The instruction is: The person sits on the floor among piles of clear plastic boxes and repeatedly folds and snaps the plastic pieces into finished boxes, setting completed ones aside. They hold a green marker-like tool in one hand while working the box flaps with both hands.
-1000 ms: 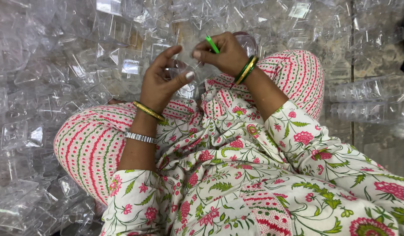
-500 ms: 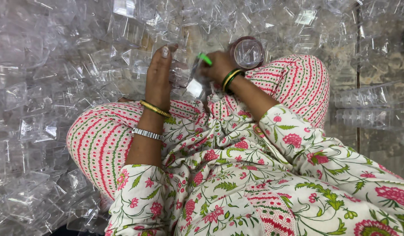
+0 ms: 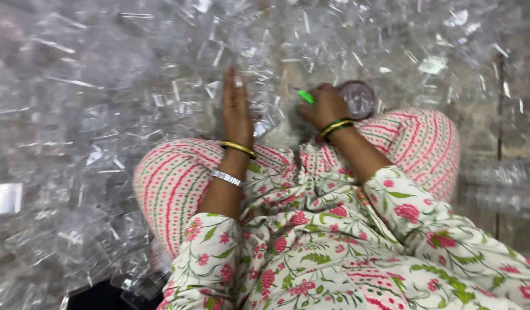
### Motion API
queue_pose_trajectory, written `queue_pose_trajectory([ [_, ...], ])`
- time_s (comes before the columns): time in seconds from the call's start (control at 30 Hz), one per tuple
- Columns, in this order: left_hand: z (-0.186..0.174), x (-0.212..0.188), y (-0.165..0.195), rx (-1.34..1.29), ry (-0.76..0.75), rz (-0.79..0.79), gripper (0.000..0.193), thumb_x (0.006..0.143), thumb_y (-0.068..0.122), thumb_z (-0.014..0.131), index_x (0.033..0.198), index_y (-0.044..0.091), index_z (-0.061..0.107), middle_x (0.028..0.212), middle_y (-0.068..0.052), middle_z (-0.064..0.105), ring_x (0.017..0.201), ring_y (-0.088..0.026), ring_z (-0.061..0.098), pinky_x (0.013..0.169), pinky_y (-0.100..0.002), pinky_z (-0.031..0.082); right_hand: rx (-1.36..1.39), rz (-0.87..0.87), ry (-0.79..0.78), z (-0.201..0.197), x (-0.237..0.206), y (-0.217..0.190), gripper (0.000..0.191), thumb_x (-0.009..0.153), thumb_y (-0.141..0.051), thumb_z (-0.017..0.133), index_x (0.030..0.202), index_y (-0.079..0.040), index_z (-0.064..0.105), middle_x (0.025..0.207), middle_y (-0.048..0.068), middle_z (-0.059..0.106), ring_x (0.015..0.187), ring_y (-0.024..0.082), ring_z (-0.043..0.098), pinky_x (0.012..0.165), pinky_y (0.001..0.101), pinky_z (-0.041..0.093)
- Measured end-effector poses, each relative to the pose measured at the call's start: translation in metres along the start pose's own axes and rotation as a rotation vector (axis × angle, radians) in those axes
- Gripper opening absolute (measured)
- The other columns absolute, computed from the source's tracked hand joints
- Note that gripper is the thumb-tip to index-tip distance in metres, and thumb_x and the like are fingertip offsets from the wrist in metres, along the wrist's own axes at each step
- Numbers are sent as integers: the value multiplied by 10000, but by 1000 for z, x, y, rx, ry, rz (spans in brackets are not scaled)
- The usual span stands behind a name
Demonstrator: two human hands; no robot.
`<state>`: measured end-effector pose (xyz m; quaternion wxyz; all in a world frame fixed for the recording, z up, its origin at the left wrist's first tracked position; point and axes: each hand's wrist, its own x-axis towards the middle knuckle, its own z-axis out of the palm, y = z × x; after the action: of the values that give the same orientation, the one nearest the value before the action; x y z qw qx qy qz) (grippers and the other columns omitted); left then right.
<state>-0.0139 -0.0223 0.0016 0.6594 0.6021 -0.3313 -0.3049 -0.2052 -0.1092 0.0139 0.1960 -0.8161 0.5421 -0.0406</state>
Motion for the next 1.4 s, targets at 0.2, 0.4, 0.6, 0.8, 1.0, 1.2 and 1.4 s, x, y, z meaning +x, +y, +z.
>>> queue_pose_trajectory([
  [0.2,8,1,3,-152,31,-18,487,1058,300,615,1479,76,518,1531,-118,553,1357,-199,551,1128,-333,446,-58,16,-299,4,4,3,439,801,-501,776,1012,-116,791,958,175,754,911,376,710,878,485,543],
  [0.4,11,-10,3,269,-98,-188,575,939,458,792,1393,154,614,1169,-199,664,940,-273,681,816,-433,554,180,41,198,-17,15,24,215,859,-246,749,959,-60,785,868,191,747,790,330,729,752,457,564],
  [0.6,9,-17,7,409,-449,-220,736,789,535,759,1416,200,572,697,-57,636,651,-206,634,631,-389,522,1023,-61,127,-40,14,24,146,962,-101,632,1017,-5,727,946,137,773,630,115,622,546,257,464],
  [0.8,10,-19,-6,381,-465,103,781,818,465,827,1468,140,541,1149,-188,655,985,-245,651,831,-357,534,1198,124,-19,-35,14,6,143,958,-120,644,1023,-15,718,866,146,745,407,71,494,351,238,354],
  [1.0,3,-19,-18,-237,-262,-44,455,1100,320,577,1453,36,613,1397,-125,663,1255,-208,640,1070,-329,521,513,-307,306,-4,19,-3,294,1057,-268,608,1241,-101,765,1175,122,739,1055,274,696,917,414,549],
  [1.2,-8,-18,8,-780,-240,-438,732,988,638,346,1389,53,529,1223,-80,654,1005,-243,698,736,-441,655,118,-320,-90,6,0,-15,334,878,-202,759,1211,-204,734,1248,99,691,1088,331,696,938,439,562],
  [1.4,-8,-16,25,-905,-296,-471,859,1022,686,290,1427,-25,552,1331,-140,652,1065,-288,715,840,-467,663,165,-299,348,-9,6,-13,583,844,-82,674,1420,-159,624,1501,125,528,1046,368,682,823,463,577],
])
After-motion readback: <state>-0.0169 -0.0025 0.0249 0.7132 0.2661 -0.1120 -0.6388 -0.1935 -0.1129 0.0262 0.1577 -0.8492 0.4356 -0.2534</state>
